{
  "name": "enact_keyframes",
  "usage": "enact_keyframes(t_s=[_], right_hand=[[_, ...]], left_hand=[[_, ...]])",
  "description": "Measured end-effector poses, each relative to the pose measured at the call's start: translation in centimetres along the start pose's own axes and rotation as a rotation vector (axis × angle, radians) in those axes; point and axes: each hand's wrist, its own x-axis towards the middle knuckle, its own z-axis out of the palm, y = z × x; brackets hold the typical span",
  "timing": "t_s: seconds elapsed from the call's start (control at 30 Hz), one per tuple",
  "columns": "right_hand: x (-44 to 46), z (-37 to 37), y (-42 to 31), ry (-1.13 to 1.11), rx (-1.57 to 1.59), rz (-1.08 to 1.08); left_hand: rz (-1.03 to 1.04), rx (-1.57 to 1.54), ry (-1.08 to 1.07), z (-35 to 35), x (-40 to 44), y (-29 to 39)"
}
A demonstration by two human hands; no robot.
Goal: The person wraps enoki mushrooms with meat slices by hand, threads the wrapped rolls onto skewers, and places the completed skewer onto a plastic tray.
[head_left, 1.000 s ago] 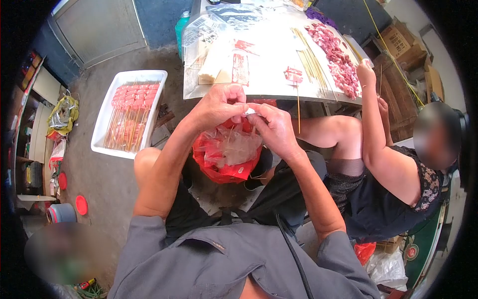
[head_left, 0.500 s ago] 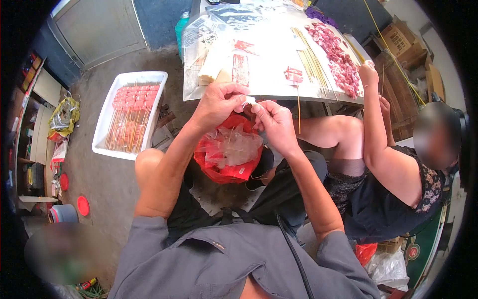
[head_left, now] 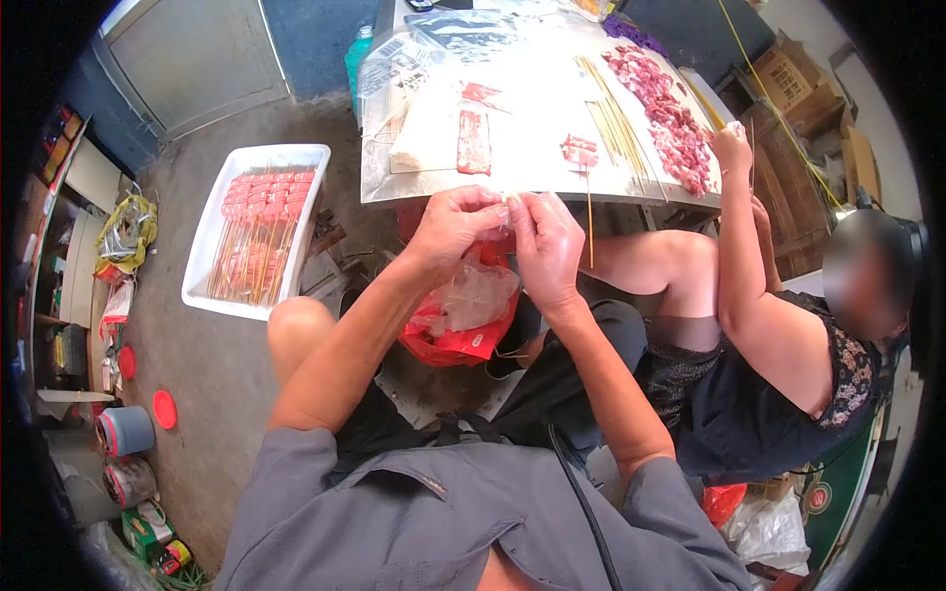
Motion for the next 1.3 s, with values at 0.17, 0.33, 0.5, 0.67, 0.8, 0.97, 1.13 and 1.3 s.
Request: enact_keyframes(t_s=[0.17,0.33,0.5,0.67,0.8,0.97,1.13,1.3], right_hand=[[0.1,-0.1,0.0,0.016,0.015,-0.055],[-0.2,-0.3,-0.1,0.001,0.069,-0.035],[-0.3,0.0,-1.1,-0.048,0.0,-0.113],[-0.3,-0.1,-1.3,-0.035,0.231,-0.007],[-0.5,-0.1,-0.9,-0.038,0.372,0.069],[-0.5,-0.3,-0.4,-0.074,0.356,0.101],[-1.0,0.5,0.4,-0.098,0.535,0.199],[-1.4,0.4,0.3,-0.107,1.023,0.539]], left_hand=[[0.011,0.122,-0.062,-1.1,0.0,0.4],[-0.052,0.103,-0.162,-0.5,-0.4,2.2],[-0.034,0.185,-0.164,-1.2,0.1,2.3],[-0.036,0.12,-0.101,-1.7,0.2,2.4],[0.048,0.188,-0.132,-2.0,0.3,2.3],[0.118,0.298,-0.15,-1.5,0.0,2.6],[0.136,0.299,-0.134,-1.7,0.0,2.5],[-0.016,0.0,-0.06,-1.9,0.2,2.7]])
